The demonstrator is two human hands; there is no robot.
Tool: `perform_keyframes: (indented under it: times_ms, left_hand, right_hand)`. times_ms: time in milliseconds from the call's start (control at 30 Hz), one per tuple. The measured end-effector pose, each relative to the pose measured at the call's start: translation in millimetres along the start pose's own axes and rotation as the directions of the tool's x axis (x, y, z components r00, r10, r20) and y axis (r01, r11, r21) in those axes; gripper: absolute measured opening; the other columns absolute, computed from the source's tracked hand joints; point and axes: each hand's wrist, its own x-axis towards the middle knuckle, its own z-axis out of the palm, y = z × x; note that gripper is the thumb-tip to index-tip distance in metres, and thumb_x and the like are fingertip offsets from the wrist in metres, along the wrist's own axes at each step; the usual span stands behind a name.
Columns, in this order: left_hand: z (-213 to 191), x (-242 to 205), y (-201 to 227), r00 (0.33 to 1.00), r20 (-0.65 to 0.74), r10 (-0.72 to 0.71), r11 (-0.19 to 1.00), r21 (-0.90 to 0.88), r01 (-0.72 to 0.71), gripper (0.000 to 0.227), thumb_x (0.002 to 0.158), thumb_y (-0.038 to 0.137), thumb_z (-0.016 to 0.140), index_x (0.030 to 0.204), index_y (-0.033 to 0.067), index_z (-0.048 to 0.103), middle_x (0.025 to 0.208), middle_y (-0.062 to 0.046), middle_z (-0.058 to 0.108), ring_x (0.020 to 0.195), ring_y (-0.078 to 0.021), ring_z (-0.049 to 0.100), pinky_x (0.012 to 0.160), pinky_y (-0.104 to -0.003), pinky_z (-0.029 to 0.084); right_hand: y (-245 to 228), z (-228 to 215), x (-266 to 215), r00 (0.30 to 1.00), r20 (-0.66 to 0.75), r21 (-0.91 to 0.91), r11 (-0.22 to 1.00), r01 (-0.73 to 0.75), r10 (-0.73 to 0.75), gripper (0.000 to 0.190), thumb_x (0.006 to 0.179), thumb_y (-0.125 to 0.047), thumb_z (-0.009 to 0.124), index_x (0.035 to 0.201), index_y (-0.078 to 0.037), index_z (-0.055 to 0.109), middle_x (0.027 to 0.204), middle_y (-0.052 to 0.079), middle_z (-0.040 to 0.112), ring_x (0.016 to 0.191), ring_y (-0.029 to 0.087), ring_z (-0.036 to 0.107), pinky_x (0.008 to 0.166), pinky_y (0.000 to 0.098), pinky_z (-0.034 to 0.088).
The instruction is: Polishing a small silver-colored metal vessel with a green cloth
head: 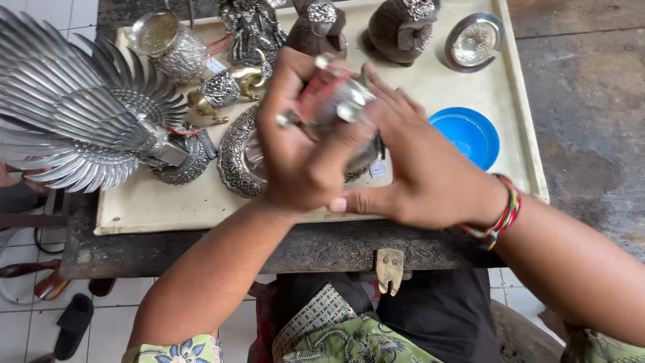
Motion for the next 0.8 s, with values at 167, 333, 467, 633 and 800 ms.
perform_keyframes:
  times_ms: [167,333,467,633,800]
  left_hand:
    - [-18.3,7.0,3.0,0.991,-0.127,0.04,0.995,0.101,-0.027,0.031,0.088,0.019,0.073,0.105,0.0103,0.048,0.099,-0.004,0.058,0.086,-0.0138,0.059,0.08,-0.027,0.053]
    - [0.9,0.5,8.2,0.998,-0.026,-0.052,0.99,0.129,0.055,0.03,0.087,0.026,0.071,0.101,0.0106,0.05,0.086,0.001,0.057,0.078,-0.0094,0.055,0.075,-0.023,0.047]
    - [-19.4,9.1,-1.4,0.993,-0.093,-0.076,0.996,0.033,0.08,0.026,0.089,0.024,0.073,0.104,0.0113,0.057,0.096,-0.001,0.064,0.089,-0.0128,0.062,0.083,-0.025,0.049]
    - [-27.2,7.8,1.7,0.993,-0.076,-0.095,0.995,-0.002,0.095,0.03,0.089,0.025,0.072,0.11,0.01,0.057,0.105,-0.003,0.066,0.096,-0.0121,0.063,0.092,-0.024,0.047]
    - [-14.8,2.4,5.8,0.978,0.208,-0.01,0.983,0.182,-0.028,0.037,0.082,0.033,0.068,0.107,0.0083,0.056,0.114,-0.008,0.049,0.105,-0.0165,0.049,0.092,-0.031,0.042]
  right_hand:
    - [-26.3,3.2,-1.3,0.999,-0.038,-0.023,0.999,0.038,-0.039,0.109,0.085,-0.059,0.069,0.157,0.008,0.02,0.166,0.032,0.026,0.158,0.046,0.019,0.128,0.0597,0.016]
    - [-4.5,0.4,1.5,0.998,-0.011,0.192,0.98,-0.059,0.062,0.079,0.078,-0.03,0.083,0.14,0.001,0.046,0.137,0.016,0.06,0.12,0.026,0.059,0.099,0.0384,0.048]
    - [-23.8,-2.4,-1.5,0.993,-0.102,0.192,0.978,0.078,-0.059,0.083,0.094,-0.04,0.064,0.151,0.009,0.029,0.152,0.028,0.043,0.141,0.04,0.046,0.118,0.0465,0.038]
    - [-16.2,-1.7,4.5,0.985,-0.155,0.209,0.972,0.111,-0.08,0.058,0.102,-0.03,0.056,0.145,0.007,0.042,0.14,0.022,0.048,0.133,0.035,0.049,0.116,0.0432,0.039]
    - [-1.7,-10.5,9.1,0.994,0.086,0.452,0.886,-0.104,0.073,0.056,0.083,-0.033,0.078,0.125,-0.004,0.056,0.115,0.004,0.066,0.103,0.015,0.06,0.094,0.0304,0.051]
